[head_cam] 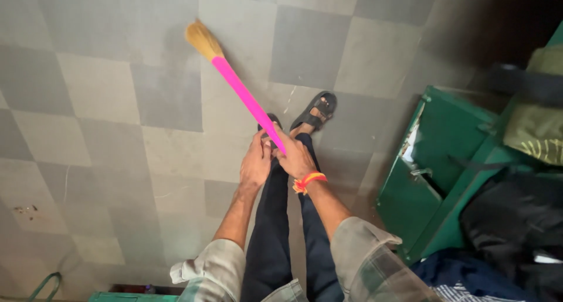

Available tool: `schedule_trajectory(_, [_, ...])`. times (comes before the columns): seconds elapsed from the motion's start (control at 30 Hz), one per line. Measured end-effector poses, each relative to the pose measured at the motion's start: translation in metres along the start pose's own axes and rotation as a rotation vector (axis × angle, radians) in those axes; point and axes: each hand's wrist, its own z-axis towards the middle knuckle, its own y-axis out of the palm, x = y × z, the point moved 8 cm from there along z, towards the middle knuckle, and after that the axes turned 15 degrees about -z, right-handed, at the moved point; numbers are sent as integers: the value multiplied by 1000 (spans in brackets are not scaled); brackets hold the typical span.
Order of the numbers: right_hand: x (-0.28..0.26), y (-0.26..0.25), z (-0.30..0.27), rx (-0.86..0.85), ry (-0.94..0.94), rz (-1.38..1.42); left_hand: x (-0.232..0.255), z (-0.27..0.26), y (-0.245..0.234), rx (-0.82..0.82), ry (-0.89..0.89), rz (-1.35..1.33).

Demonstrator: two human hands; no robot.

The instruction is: Sweep the tiled floor using a hand broom.

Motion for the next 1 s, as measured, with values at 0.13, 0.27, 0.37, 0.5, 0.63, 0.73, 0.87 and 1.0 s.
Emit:
schedule_trajectory(0.13, [34, -25, -24, 154, -72, 128, 8, 8, 7, 33, -17, 2])
schedule_trajectory(0.27, [91, -76, -58, 564, -259, 209, 12, 26, 32, 0, -73, -30])
schedule_trajectory(0.37, [135, -110, -63, 530, 59, 222, 50, 35, 54, -30, -64, -20])
schedule_trajectory(0.5, [137, -138, -69, 231, 694, 445, 69, 48, 79, -64, -43, -76])
schedule_trajectory(0.63, [159, -95, -49, 393, 418, 391, 86, 52, 90, -103, 31, -114])
schedule_trajectory(0.73, [113, -81, -44, 510, 97, 333, 84, 56, 84, -100, 33, -67])
schedule_trajectory(0.87, [74, -54, -33, 282, 172, 387, 57, 58, 66, -83, 45, 22])
schedule_trajectory(1.0, [75, -48, -35, 182, 137, 442, 59, 48, 49, -52, -29, -37])
